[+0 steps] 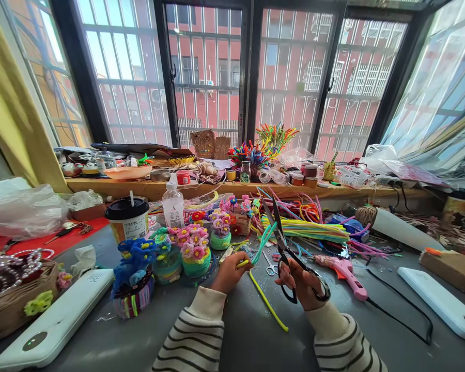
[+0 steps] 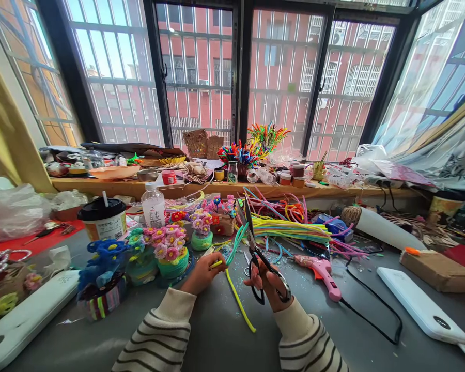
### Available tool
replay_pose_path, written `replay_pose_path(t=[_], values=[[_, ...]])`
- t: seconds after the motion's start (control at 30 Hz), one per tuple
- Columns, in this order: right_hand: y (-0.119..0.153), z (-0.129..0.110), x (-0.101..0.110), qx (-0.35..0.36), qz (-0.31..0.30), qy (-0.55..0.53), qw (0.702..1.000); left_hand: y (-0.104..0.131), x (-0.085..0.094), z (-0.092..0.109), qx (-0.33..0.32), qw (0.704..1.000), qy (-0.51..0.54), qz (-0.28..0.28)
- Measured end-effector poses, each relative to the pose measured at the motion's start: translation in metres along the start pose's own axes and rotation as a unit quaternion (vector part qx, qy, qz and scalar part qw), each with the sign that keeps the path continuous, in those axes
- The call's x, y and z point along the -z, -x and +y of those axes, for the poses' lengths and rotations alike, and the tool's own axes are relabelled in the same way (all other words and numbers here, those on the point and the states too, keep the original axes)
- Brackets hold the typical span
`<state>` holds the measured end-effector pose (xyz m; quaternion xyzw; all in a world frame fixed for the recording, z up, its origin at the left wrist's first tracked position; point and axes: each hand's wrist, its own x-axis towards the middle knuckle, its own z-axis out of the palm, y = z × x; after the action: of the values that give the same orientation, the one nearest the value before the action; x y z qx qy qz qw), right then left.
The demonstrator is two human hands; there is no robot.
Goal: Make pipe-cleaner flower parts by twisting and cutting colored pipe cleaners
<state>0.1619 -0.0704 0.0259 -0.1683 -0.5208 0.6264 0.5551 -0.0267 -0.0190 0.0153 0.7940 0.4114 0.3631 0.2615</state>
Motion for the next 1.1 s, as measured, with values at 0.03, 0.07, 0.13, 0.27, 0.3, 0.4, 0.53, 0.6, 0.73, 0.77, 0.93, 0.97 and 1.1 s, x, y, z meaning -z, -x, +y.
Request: replay_pose_path(t=[0.03, 0.07, 0.13, 0.27, 0.3, 0.4, 0.53, 0.6, 0.73, 0.77, 0.93, 0.97, 1.1], values=[[0.0, 0.001, 0.0, 0.004, -0.002, 0.009, 1.0, 0.0, 0.0, 0.0, 0.0, 1.0, 0.0, 0.001], [0.0, 0.002, 0.001, 0.008, -0.006, 0.02, 1.0, 0.001, 0.0, 0.0, 0.0, 1.0, -0.001, 0.002], [0.001, 0.006, 0.003, 0.022, -0.008, 0.048, 0.999, 0.002, 0.001, 0.001, -0.002, 1.0, -0.003, 0.001], [0.001, 0.011, 0.01, 0.041, 0.017, 0.079, 0.996, 0.002, 0.001, 0.0, -0.003, 1.0, -0.002, 0.002], [0.001, 0.011, 0.011, 0.036, 0.014, 0.075, 0.996, 0.002, 0.001, 0.0, -0.004, 1.0, -0.004, 0.006], [-0.001, 0.007, 0.012, 0.014, -0.033, 0.06, 0.998, 0.001, 0.001, -0.001, 0.0, 0.999, -0.02, 0.034], [-0.004, 0.003, 0.01, -0.01, -0.107, 0.056, 0.993, 0.001, 0.003, 0.001, 0.019, 0.995, -0.02, 0.098], [-0.004, 0.003, 0.009, -0.029, -0.119, 0.063, 0.991, 0.002, 0.005, 0.001, 0.03, 0.99, -0.016, 0.137], [-0.001, 0.005, 0.009, -0.018, -0.089, 0.103, 0.99, 0.003, 0.006, 0.0, 0.058, 0.978, -0.002, 0.2], [0.0, 0.004, 0.01, -0.006, -0.077, 0.116, 0.99, 0.003, 0.006, -0.001, 0.063, 0.976, 0.004, 0.21], [0.012, -0.005, 0.023, -0.039, 0.09, 0.284, 0.954, 0.003, 0.008, -0.001, 0.068, 0.971, 0.02, 0.227], [0.018, -0.008, 0.029, -0.063, 0.137, 0.341, 0.928, 0.003, 0.008, 0.0, 0.068, 0.972, 0.019, 0.226], [0.053, -0.023, 0.06, -0.064, 0.148, 0.597, 0.786, 0.003, 0.009, 0.001, 0.069, 0.973, 0.009, 0.22]])
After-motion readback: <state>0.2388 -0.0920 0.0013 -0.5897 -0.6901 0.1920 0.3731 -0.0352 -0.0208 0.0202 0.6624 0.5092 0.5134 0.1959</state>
